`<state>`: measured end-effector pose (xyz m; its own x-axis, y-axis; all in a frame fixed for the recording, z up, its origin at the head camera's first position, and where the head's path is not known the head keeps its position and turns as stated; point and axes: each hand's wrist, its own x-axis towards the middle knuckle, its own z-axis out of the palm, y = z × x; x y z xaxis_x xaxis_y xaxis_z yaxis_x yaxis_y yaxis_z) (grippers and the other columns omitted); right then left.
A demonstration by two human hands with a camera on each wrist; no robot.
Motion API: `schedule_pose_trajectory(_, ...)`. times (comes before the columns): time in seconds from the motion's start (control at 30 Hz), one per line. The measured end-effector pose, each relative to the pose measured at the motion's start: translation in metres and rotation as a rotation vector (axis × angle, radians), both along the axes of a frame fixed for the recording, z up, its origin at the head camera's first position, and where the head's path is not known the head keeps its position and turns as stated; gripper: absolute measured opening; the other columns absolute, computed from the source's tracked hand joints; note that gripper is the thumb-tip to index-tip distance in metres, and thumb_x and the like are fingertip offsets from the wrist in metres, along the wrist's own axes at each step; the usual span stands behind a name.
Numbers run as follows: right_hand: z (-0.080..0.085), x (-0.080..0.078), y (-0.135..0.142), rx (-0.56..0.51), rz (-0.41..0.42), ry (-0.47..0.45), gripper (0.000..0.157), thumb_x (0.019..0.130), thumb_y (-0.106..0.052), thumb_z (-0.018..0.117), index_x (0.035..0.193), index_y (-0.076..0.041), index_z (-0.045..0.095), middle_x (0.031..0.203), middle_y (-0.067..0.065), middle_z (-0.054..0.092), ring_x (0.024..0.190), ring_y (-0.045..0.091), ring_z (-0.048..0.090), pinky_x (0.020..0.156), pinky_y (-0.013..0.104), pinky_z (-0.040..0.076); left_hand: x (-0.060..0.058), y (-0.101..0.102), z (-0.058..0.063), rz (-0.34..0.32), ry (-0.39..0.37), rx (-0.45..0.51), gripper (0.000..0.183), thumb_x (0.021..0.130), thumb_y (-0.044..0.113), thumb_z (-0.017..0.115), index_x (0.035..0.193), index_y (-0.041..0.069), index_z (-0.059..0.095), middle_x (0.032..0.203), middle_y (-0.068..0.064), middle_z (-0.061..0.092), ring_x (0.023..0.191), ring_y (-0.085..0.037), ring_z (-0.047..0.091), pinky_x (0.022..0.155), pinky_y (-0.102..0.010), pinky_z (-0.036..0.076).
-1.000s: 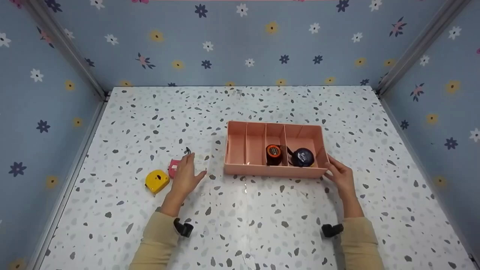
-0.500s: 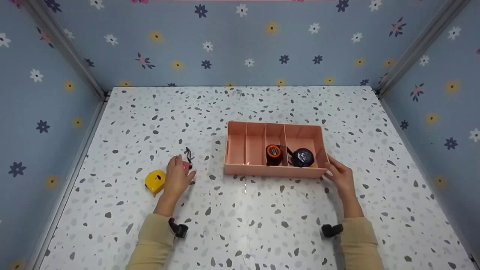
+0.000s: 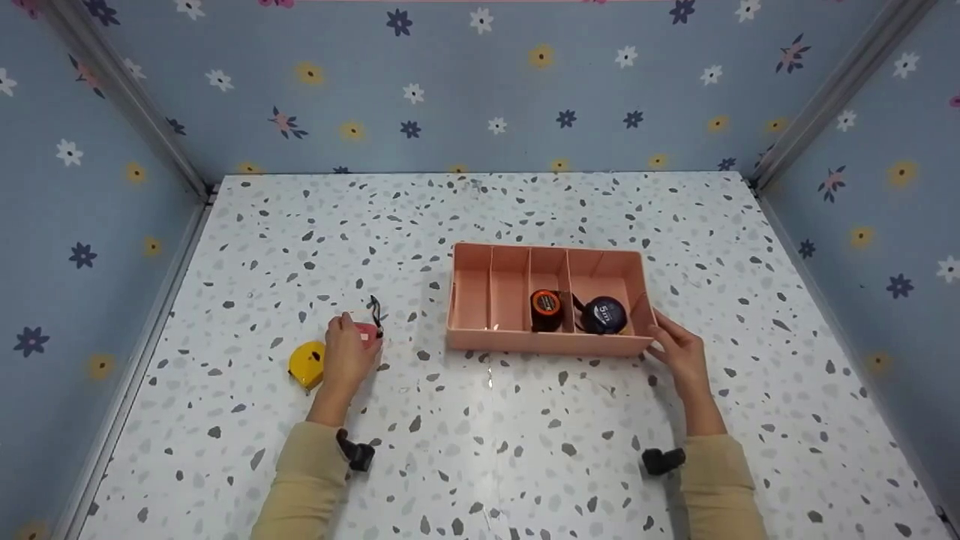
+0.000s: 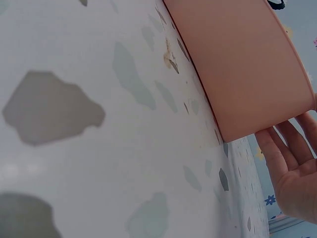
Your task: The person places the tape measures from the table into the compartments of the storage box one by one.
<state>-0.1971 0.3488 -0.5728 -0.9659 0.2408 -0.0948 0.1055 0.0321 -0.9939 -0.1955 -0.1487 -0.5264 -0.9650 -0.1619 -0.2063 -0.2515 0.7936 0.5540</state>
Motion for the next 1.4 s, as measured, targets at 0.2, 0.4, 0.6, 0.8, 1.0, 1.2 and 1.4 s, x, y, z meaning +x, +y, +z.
schedule_pose_trajectory(0.2, -0.0006, 0.0, 0.0001, 0.018, -0.004, 0.003, 0.065, 0.069, -0.047, 0.069, 0.123, -0.014, 0.054, 0.129, 0.008, 0.047, 0.111, 0.021, 0.05, 0.072, 0.026, 0.05, -0.0015, -0.0006, -0.0012, 0.018, 0.007, -0.044, 0.071, 0.084, 0.019, 0.059, 0.13, -0.018, 0.02, 0.125, -0.034, 0.031, 0.112, -0.042, 0.035, 0.098, -0.047, 0.03)
schedule_pose_trajectory(0.4, 0.0009, -0.0003, -0.0006, 0.028, -0.01, -0.02, 0.063, 0.071, -0.044, 0.069, 0.124, -0.015, 0.054, 0.13, 0.008, 0.046, 0.112, 0.022, 0.048, 0.073, 0.026, 0.05, -0.0021, -0.001, -0.0025, 0.029, -0.038, -0.029, 0.074, 0.085, 0.02, 0.059, 0.132, -0.017, 0.016, 0.128, -0.034, 0.028, 0.115, -0.042, 0.032, 0.099, -0.047, 0.028)
schedule_pose_trajectory(0.6, 0.0026, -0.0009, -0.0012, 0.04, -0.022, -0.046, 0.059, 0.074, -0.043, 0.068, 0.124, -0.017, 0.054, 0.129, 0.005, 0.047, 0.113, 0.02, 0.048, 0.074, 0.027, 0.05, -0.0042, -0.0006, -0.0033, 0.04, -0.039, -0.024, 0.074, 0.084, 0.019, 0.06, 0.132, -0.017, 0.017, 0.126, -0.033, 0.029, 0.114, -0.041, 0.033, 0.098, -0.047, 0.029)
schedule_pose_trajectory(0.8, 0.0045, -0.0002, -0.0012, 0.024, 0.003, -0.035, 0.057, 0.074, -0.041, 0.067, 0.124, -0.016, 0.054, 0.129, 0.005, 0.047, 0.112, 0.018, 0.048, 0.075, 0.027, 0.05, -0.0055, 0.0003, -0.0056, 0.051, -0.033, -0.044, 0.069, 0.083, 0.018, 0.061, 0.13, -0.017, 0.023, 0.124, -0.033, 0.032, 0.112, -0.041, 0.035, 0.097, -0.047, 0.032)
schedule_pose_trajectory(1.0, 0.0019, -0.0015, -0.0006, 0.028, -0.009, -0.041, 0.053, 0.077, -0.037, 0.066, 0.124, -0.016, 0.054, 0.129, 0.005, 0.047, 0.112, 0.019, 0.049, 0.075, 0.027, 0.05, -0.005, 0.0008, -0.0062, 0.059, 0.005, -0.052, 0.065, 0.082, 0.016, 0.062, 0.127, -0.018, 0.029, 0.119, -0.032, 0.037, 0.108, -0.04, 0.038, 0.094, -0.046, 0.035)
schedule_pose_trajectory(1.2, -0.0017, -0.001, 0.0002, -0.004, -0.002, 0.0, 0.053, 0.078, -0.037, 0.066, 0.124, -0.015, 0.054, 0.129, 0.006, 0.048, 0.112, 0.02, 0.048, 0.074, 0.027, 0.05, -0.0039, -0.001, -0.0068, 0.054, 0.054, -0.022, 0.063, 0.08, 0.014, 0.063, 0.125, -0.018, 0.032, 0.117, -0.032, 0.039, 0.107, -0.04, 0.038, 0.093, -0.046, 0.036)
schedule_pose_trajectory(1.4, -0.0022, -0.0003, 0.0001, 0.009, -0.003, 0.026, 0.06, 0.072, -0.043, 0.068, 0.123, -0.013, 0.055, 0.128, 0.006, 0.049, 0.111, 0.021, 0.049, 0.075, 0.029, 0.05, -0.0023, 0.0002, -0.0045, 0.062, 0.06, -0.001, 0.067, 0.08, 0.013, 0.063, 0.129, -0.016, 0.028, 0.122, -0.032, 0.036, 0.111, -0.04, 0.036, 0.095, -0.047, 0.033)
